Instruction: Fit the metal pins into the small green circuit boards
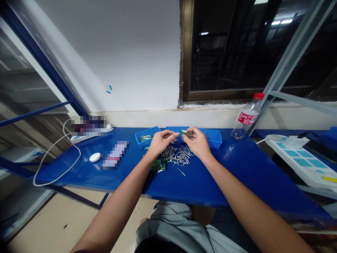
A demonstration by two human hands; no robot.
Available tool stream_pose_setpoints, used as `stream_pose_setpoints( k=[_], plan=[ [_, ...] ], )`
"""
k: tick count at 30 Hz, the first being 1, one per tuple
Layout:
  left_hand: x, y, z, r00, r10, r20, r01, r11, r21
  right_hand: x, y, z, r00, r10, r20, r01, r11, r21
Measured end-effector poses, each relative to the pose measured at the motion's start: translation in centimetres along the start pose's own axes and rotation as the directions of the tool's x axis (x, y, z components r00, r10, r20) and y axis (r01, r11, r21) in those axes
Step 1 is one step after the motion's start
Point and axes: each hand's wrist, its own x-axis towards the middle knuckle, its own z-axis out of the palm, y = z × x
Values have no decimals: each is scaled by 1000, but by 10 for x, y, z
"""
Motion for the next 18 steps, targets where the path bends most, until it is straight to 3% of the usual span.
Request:
stream_pose_setpoints(
  k=[3, 7, 9, 13, 18],
  plan=[
    [-2, -2, 1, 995, 26, 96, -26, 1000, 1, -2, 1, 1, 994, -84, 62, 89, 993, -79],
    [2, -8, -1, 994, 64, 88, -66, 997, 31, -7, -4, 4, 971, -108, 212, 126, 989, -74],
    [4, -11, -2, 995, 65, 73, -69, 996, 63, -7, -6, 5, 976, -108, 189, 126, 988, -86],
    [5, -15, 1, 999, 43, 24, -45, 997, 60, -3, -2, 2, 988, -155, 2, 154, 979, -131],
    [5, -15, 4, 996, 33, 88, -22, 993, -117, 1, 7, -1, 992, -74, 98, 78, 996, -32]
  ],
)
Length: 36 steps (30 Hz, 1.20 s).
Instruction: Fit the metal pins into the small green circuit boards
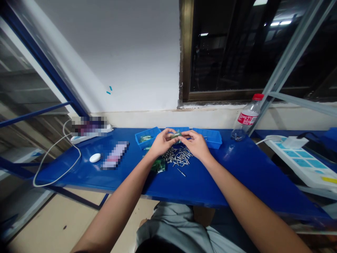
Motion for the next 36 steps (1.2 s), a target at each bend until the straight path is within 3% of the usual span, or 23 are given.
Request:
stream_pose_setpoints(
  k=[8, 12, 15, 18, 23, 25, 29, 36],
  plan=[
    [2, -1, 0, 1000, 16, -20, -17, 1000, -21, -1, -7, 2, 987, 163, -10, -161, 984, 78],
    [0, 9, -6, 993, 78, -89, -60, 980, 190, -1, -10, 2, 989, 143, -20, -142, 988, 54],
    [-2, 19, -18, 959, 191, -210, -59, 859, 508, -2, -10, 0, 992, 126, -12, -126, 992, 11],
    [-4, 24, -35, 939, 273, -210, -38, 688, 725, -2, -5, -2, 992, 127, 0, -127, 992, -22],
    [-8, 18, -61, 931, 185, -316, 208, 441, 873, -1, 5, -3, 990, 135, 39, -132, 988, -76],
    [-9, 16, -67, 928, 125, -351, 280, 390, 877, -1, 7, -2, 991, 124, 59, -118, 988, -100],
    [-6, 13, -70, 929, 58, -367, 317, 393, 864, -2, 6, -1, 990, 107, 90, -96, 988, -123],
    [3, 11, -71, 897, 50, -440, 380, 423, 823, -3, 4, -1, 988, 109, 106, -93, 985, -144]
  ],
)
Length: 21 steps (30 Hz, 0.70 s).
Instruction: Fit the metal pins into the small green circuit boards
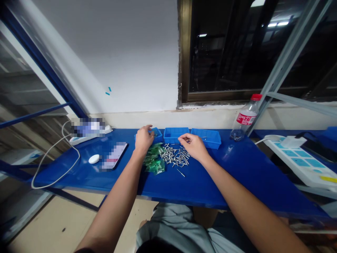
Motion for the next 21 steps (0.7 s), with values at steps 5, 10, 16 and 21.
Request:
stream_pose_setpoints(
  k=[5, 10, 16, 21],
  plan=[
    [0, 1, 2, 995, -62, 85, 58, 998, 39, -1, -5, 1, 1000, -16, 14, 16, 1000, -25],
    [-1, 3, -2, 989, -101, 109, 91, 992, 92, -6, -15, 1, 998, -53, 17, 54, 993, -105],
    [0, 5, -7, 993, -108, 58, 100, 987, 126, -8, -22, 1, 998, -56, 40, 62, 985, -162],
    [0, 2, -6, 989, -144, 45, 133, 973, 186, -8, -21, 1, 996, -68, 53, 77, 980, -184]
  ],
)
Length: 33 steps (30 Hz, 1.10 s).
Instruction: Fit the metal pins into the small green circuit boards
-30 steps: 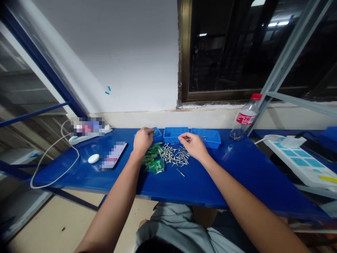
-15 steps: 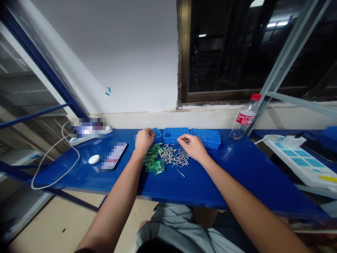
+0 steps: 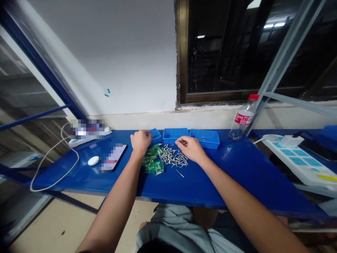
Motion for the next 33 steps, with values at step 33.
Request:
stream_pose_setpoints(
  k=[33],
  plan=[
    [-28, 32, 2, 704, 699, -125, -686, 623, -376, -1, 8, 14, 857, -328, 398, 495, 738, -458]
  ],
)
